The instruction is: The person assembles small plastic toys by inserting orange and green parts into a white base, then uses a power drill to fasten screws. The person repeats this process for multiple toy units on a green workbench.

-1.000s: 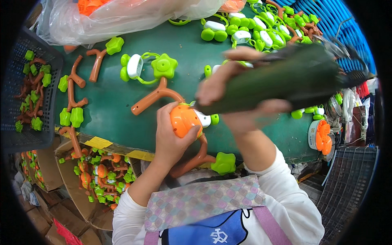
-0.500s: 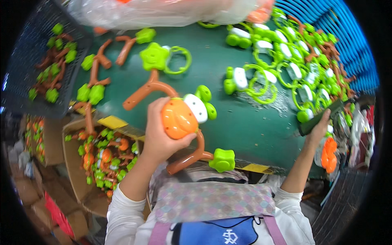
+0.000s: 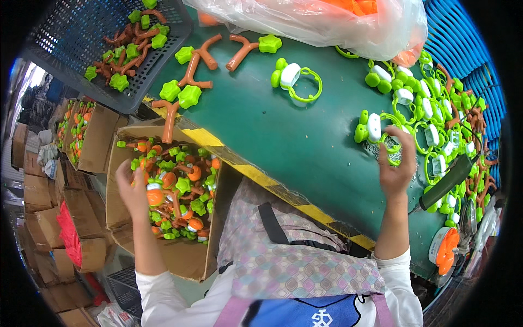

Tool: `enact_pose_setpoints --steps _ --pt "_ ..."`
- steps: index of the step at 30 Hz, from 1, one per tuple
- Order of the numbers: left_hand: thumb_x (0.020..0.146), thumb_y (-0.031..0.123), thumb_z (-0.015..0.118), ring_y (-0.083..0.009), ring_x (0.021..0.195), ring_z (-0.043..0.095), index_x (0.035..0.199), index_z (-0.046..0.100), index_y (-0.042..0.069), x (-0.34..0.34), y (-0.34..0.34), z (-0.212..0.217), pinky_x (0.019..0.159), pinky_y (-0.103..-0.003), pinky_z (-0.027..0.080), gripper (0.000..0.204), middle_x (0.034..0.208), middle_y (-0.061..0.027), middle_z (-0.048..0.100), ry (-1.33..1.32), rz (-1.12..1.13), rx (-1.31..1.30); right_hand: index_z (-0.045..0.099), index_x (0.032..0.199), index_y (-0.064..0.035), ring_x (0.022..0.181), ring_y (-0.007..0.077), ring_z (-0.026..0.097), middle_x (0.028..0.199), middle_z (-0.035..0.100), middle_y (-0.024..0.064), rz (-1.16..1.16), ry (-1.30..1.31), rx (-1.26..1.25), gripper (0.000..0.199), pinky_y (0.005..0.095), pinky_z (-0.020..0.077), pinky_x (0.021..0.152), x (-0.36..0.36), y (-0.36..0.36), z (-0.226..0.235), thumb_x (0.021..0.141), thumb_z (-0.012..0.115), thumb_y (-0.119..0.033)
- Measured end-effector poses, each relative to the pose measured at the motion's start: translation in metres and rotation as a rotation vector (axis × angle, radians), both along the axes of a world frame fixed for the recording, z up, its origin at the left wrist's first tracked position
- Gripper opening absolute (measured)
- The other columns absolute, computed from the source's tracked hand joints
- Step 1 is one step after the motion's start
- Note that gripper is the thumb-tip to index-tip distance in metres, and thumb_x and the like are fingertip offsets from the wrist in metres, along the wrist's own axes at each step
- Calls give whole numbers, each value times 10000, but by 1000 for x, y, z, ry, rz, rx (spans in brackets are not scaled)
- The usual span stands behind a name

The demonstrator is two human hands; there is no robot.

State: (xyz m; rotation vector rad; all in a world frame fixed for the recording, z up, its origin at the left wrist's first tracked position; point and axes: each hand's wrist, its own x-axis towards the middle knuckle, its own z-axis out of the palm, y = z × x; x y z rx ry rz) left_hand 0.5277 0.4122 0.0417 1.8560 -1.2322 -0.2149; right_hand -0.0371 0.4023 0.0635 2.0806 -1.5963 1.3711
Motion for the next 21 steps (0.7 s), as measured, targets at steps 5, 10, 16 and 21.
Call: enact_pose_setpoints --steps 5,10,16,21 --pt "904 236 726 -396 1207 543 1341 512 -25 -58 -91 -20 1038 -452 431 553 1301 -219 557 -465 -199 121 657 1076 -42 900 322 627 996 659 113 216 169 132 367 413 517 786 38 -8 9 733 786 -14" --pt "911 206 714 -440 1234 523 1365 475 -37 -59 -130 -21 1043 -467 427 566 1320 -253 558 -414 -249 285 659 1064 -54 878 305 627 984 666 104 146 204 282 324 410 515 766 27 3 -3 768 789 -59" --pt "977 219 606 -191 732 640 1450 381 -8 -123 -58 18 653 -296 531 571 1163 -168 610 872 -774 164 653 1075 -74 902 311 638 975 659 99 106 203 409 281 413 525 774 18 -5 -12 821 769 -110" --pt "1067 217 437 -186 680 624 1456 355 6 -186 -46 -17 644 -308 532 450 976 -149 658 978 -799 399 629 1147 -60 1019 295 584 1048 644 83 221 297 215 374 395 495 908 54 -100 -31 778 663 -10"
